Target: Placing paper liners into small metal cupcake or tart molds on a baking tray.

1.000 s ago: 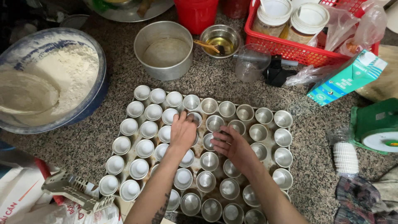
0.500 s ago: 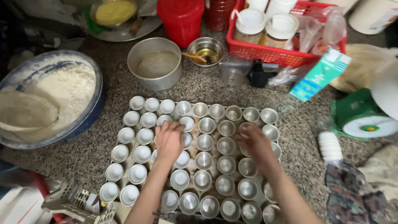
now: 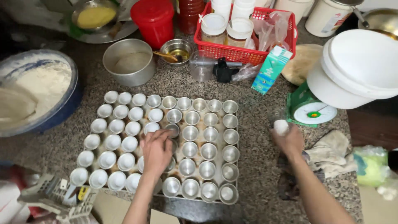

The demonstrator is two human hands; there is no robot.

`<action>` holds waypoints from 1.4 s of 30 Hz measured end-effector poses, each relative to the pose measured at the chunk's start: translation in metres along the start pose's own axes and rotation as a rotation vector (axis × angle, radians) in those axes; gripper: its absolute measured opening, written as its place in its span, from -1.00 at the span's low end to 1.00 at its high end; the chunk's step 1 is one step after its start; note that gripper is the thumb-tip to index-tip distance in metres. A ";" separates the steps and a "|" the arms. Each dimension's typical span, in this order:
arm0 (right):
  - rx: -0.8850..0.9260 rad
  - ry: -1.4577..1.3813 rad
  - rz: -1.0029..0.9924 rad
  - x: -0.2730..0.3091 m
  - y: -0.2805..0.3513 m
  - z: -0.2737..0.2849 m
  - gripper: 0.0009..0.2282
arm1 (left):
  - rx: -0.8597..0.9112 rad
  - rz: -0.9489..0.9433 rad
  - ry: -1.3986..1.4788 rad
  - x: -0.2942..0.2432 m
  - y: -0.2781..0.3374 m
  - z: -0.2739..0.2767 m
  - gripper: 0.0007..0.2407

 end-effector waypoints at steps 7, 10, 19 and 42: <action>0.187 -0.186 0.068 -0.016 -0.045 -0.054 -0.28 | -0.009 0.108 0.067 -0.036 0.052 0.006 -0.77; 0.396 -0.612 0.119 0.074 0.017 0.009 -0.36 | -0.009 0.049 0.272 -0.060 0.059 0.011 -0.77; 0.971 -1.142 0.067 0.192 0.154 0.064 -0.51 | -0.083 -0.232 0.643 -0.180 0.038 0.037 -0.56; 1.002 -0.426 0.879 0.194 0.180 0.064 -0.42 | 0.362 -0.427 0.737 -0.182 0.048 0.010 -0.81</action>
Point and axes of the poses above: each hand's wrist, its own y-axis away from the middle knuckle, its own z-axis out of the back of the hand, x = y × z, the point moved 7 cm from there along -y, towards the middle knuckle, and after that the axes turned 3 degrees about z, right-handed, at the moved point
